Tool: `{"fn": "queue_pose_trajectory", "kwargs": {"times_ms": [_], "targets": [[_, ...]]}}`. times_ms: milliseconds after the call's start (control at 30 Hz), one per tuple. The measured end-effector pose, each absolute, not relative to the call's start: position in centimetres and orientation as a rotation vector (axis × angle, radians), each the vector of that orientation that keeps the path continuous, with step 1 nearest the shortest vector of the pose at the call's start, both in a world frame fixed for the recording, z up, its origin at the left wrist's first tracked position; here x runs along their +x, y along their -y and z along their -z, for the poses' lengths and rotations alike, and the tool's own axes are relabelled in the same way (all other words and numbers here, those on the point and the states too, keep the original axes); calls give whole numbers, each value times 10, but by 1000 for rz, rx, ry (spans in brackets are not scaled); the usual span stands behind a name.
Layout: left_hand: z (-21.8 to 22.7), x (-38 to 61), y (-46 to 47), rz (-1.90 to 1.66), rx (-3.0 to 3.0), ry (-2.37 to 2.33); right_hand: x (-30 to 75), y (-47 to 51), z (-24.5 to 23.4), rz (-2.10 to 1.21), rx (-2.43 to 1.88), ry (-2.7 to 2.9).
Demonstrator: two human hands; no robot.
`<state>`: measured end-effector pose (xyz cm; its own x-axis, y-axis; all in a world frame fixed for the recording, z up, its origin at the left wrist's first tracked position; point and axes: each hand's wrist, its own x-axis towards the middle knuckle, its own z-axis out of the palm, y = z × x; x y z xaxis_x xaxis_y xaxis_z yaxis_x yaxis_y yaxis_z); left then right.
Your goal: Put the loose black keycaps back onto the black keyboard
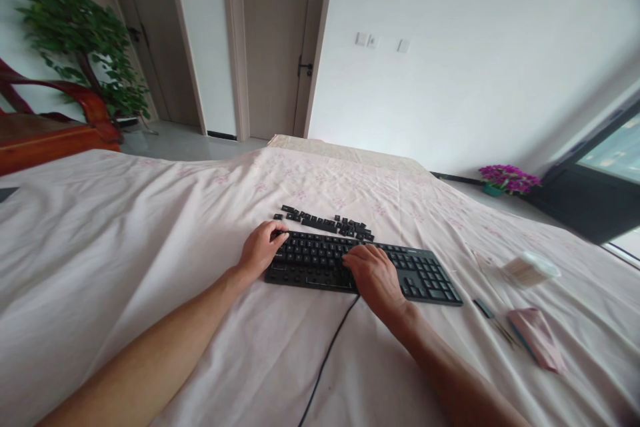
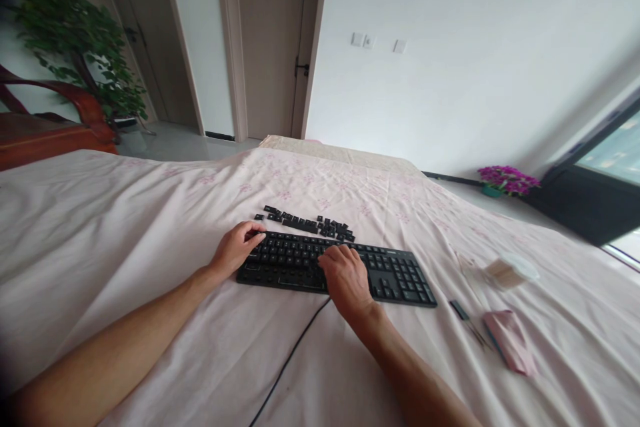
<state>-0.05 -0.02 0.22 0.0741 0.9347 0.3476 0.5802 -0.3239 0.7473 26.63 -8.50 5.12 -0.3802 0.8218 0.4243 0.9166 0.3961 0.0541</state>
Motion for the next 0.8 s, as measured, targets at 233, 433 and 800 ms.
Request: {"fn": "queue_pose_trajectory", "kwargs": {"times_ms": [233,433,800], "targets": [[-6,0,2,-1139,1930,-1505,266,88,-50,521,-1528,2406],[-3,-1,1,-1144,1934,-1501,262,92,-49,522,-1556,2421],[-6,0,1,-1141,1934,-1501,265,90,-45,489,-1507,2392]]}}
